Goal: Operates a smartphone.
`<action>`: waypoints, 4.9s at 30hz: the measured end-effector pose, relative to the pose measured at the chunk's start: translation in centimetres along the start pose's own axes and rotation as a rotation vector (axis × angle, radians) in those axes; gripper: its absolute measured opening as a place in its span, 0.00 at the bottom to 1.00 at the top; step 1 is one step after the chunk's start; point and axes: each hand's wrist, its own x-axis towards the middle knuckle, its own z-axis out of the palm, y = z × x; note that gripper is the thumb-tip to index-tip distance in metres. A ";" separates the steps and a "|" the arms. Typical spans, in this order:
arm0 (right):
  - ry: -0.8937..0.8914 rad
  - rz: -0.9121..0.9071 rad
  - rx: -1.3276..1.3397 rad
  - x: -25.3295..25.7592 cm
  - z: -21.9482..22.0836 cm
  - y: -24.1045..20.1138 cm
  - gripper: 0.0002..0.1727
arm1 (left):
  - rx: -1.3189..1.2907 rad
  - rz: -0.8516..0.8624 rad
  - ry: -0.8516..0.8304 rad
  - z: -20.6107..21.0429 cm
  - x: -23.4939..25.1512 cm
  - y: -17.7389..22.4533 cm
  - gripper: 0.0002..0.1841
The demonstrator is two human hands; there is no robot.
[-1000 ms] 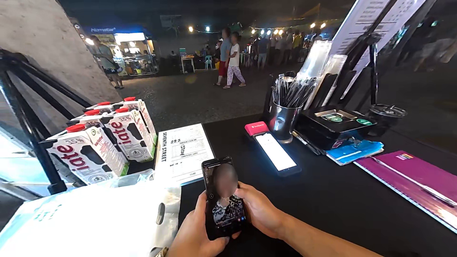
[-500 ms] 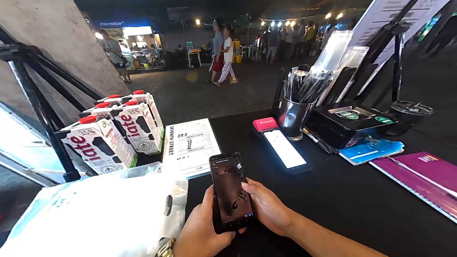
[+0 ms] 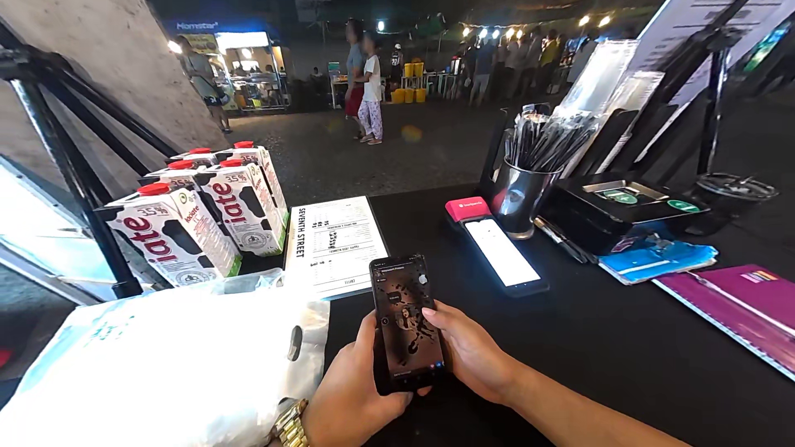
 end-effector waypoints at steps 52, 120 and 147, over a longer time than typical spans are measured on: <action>-0.239 -0.007 -0.097 -0.4 -1.0 -0.9 0.37 | -0.114 -0.016 -0.012 -0.4 0.1 0.4 0.61; -0.316 -0.026 -0.160 -0.4 -1.1 -0.5 0.45 | -0.330 -0.005 0.180 -1.0 0.6 0.9 0.14; -0.175 0.069 0.008 -0.1 -0.7 -0.4 0.24 | -0.330 0.047 0.154 -1.1 0.4 0.6 0.17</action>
